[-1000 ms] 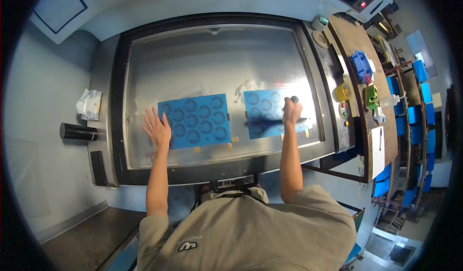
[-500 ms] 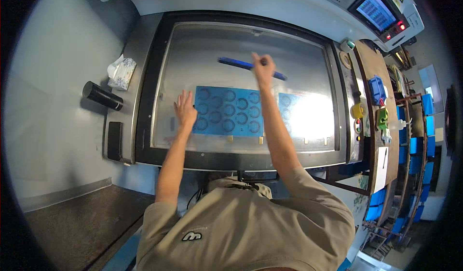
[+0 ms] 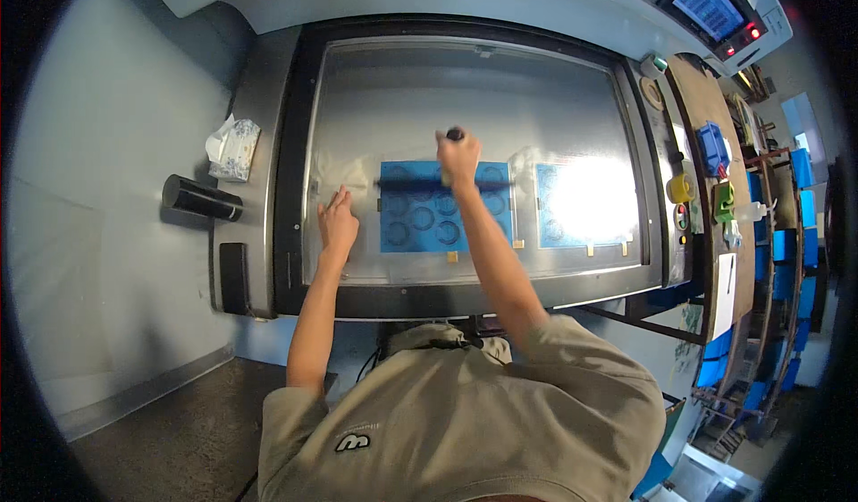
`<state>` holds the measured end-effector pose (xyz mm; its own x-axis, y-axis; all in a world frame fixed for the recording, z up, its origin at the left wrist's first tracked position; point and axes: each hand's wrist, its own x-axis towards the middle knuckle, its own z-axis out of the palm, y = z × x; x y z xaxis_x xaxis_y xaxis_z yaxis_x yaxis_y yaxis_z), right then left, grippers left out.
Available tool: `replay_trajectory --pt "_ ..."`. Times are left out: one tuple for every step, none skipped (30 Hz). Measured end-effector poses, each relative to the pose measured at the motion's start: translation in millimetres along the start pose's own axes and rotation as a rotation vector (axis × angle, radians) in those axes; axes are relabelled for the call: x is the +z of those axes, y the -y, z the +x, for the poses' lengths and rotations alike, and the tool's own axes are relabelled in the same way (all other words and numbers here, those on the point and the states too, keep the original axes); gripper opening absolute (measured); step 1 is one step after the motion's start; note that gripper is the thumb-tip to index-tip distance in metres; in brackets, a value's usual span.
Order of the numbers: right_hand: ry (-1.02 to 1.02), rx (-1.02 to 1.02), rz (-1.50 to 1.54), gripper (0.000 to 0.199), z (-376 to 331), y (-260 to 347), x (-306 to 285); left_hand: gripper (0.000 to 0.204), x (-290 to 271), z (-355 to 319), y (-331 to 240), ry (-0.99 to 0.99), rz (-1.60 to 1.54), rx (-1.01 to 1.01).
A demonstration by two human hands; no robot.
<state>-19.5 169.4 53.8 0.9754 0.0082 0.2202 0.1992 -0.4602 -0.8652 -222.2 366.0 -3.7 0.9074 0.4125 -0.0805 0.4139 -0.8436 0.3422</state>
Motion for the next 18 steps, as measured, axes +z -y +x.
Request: replay_trajectory --pt "-0.095 -0.061 -0.061 0.031 23.7 4.8 7.5 0.053 -5.7 3.5 -3.0 0.038 -0.041 -0.033" --pt "-0.143 -0.078 -0.044 0.031 49.6 3.8 12.7 0.053 -8.6 7.3 -5.8 0.034 -0.030 -0.018" --pt "-0.188 -0.095 -0.028 0.030 64.9 -1.1 15.9 0.051 -8.1 8.8 -7.1 0.043 -0.018 0.008" --pt "-0.186 -0.091 -0.021 0.030 64.3 -4.1 18.7 0.049 -9.1 5.8 -7.6 0.055 -0.009 0.021" --pt "-0.221 -0.128 0.012 0.030 64.2 -8.0 19.6 0.050 -10.9 4.9 -8.4 0.068 -0.020 0.037" --pt "-0.262 -0.164 0.042 0.030 65.4 -13.1 17.2 0.050 -11.9 6.0 -11.5 0.070 -0.013 0.044" --pt "-0.200 -0.179 -0.035 0.030 49.7 -8.2 15.5 0.050 -11.0 1.3 -6.1 0.057 -0.033 0.020" --pt "-0.104 -0.121 0.007 0.029 31.8 -14.3 9.3 0.049 -10.5 0.7 -6.0 0.046 -0.057 0.017" --pt "-0.009 -0.066 0.049 0.029 9.9 -19.5 1.9 0.049 -7.3 0.6 -1.4 0.048 -0.054 0.016" --pt "0.022 0.004 0.127 0.027 -21.0 -18.2 -5.2 0.048 -0.9 1.9 7.0 0.026 -0.092 0.034" --pt "0.101 0.082 0.196 0.028 -53.2 -13.0 -17.6 0.048 3.5 2.6 13.7 0.006 -0.131 0.054" --pt "0.147 0.144 0.182 0.028 -79.0 -24.8 -29.4 0.048 4.4 6.6 8.8 0.015 -0.135 0.076" --pt "0.177 0.251 0.234 0.028 -107.9 -10.7 -47.7 0.046 5.5 9.0 7.4 0.015 -0.131 0.042" --pt "0.173 0.283 0.250 0.028 -130.5 -11.6 -60.1 0.045 5.5 14.6 2.4 0.017 -0.128 0.023" --pt "0.225 0.255 0.309 0.031 -147.5 -3.9 -72.9 0.046 8.5 19.5 10.4 0.063 -0.116 0.038" --pt "0.191 0.155 0.223 0.033 -154.5 -6.2 -83.0 0.046 10.9 23.5 -3.0 0.071 -0.119 0.065" --pt "0.164 0.159 0.248 0.033 -149.2 -16.5 -89.0 0.048 13.0 25.7 -15.7 0.077 -0.073 0.006" --pt "0.139 0.160 0.274 0.033 -138.7 -25.6 -95.7 0.050 15.0 26.7 -27.8 0.081 -0.027 -0.054"
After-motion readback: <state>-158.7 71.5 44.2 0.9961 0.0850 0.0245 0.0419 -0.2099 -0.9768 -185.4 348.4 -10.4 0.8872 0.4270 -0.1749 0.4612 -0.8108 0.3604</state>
